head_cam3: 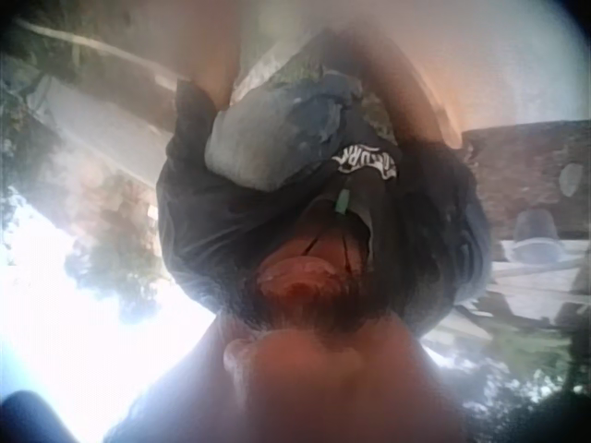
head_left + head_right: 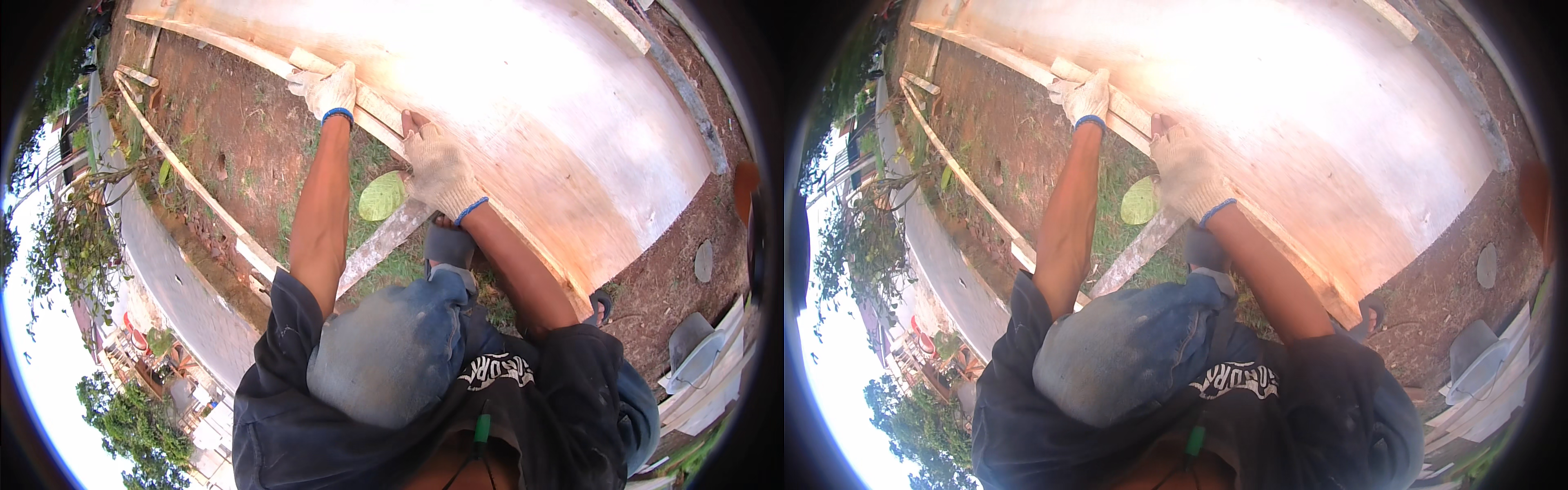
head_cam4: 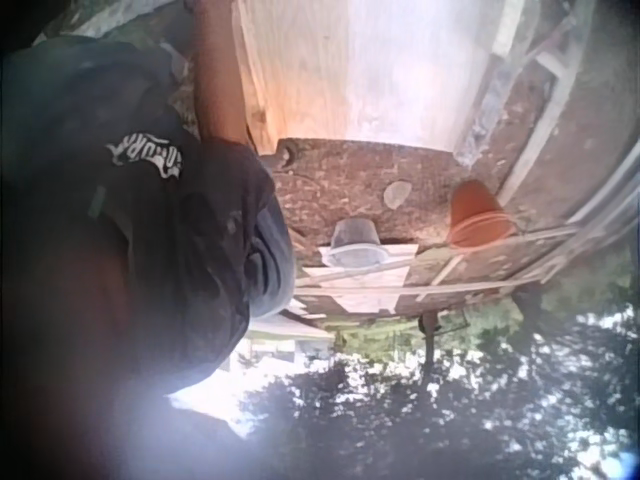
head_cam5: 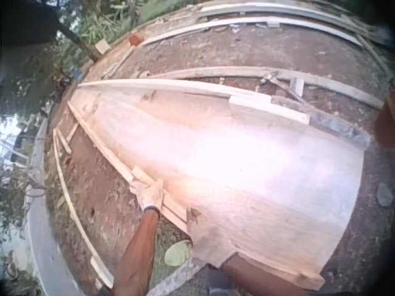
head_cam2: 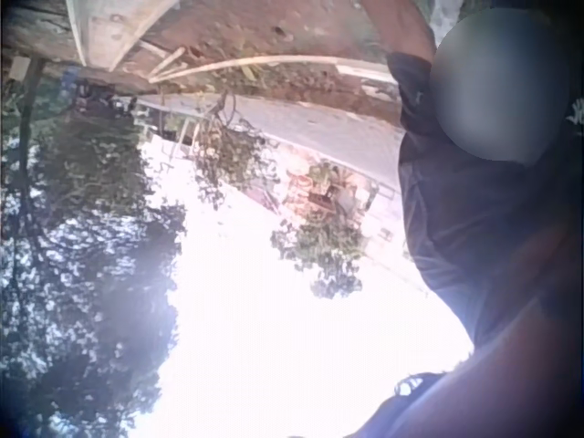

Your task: The person positions a wooden plank onto a curved wooden frame and secures it by hammering nails. The person repeatedly picks up nails from a bucket and hammers them into the wood to fasten the plank in place.

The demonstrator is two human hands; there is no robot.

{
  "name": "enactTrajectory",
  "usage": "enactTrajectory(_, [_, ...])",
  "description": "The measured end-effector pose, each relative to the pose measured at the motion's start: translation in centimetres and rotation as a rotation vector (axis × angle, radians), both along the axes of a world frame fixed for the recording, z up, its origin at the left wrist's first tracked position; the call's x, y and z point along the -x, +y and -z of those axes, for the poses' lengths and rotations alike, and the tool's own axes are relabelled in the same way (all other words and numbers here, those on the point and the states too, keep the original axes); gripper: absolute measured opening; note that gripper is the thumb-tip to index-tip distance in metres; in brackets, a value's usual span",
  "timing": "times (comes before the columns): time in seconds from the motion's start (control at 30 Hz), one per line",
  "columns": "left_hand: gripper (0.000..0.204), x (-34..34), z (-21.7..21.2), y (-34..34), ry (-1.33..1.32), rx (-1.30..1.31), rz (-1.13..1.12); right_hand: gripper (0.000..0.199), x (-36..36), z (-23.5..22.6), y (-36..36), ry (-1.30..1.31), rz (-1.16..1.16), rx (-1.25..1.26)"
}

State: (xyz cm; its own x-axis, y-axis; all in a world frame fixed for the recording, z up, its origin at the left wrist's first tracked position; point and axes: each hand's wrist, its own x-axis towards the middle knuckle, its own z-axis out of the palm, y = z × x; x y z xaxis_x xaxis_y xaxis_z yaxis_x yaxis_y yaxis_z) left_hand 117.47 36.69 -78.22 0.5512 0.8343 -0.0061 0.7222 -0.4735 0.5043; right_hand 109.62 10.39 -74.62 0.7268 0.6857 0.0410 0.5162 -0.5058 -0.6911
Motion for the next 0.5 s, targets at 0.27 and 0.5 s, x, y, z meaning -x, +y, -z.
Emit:
enactTrajectory(0.27, [0.133,-0.2,-0.5,-0.5,0.024,-0.072,-0.043,0.075,-0.1,-0.7,0.0,0.098,0.065,-0.065])
enactTrajectory(0.5, [0.134,-0.3,-2.2,-2.3,0.035,-0.071,-0.055,0.073,-0.1,-0.2,-0.3,0.053,0.076,-0.125])
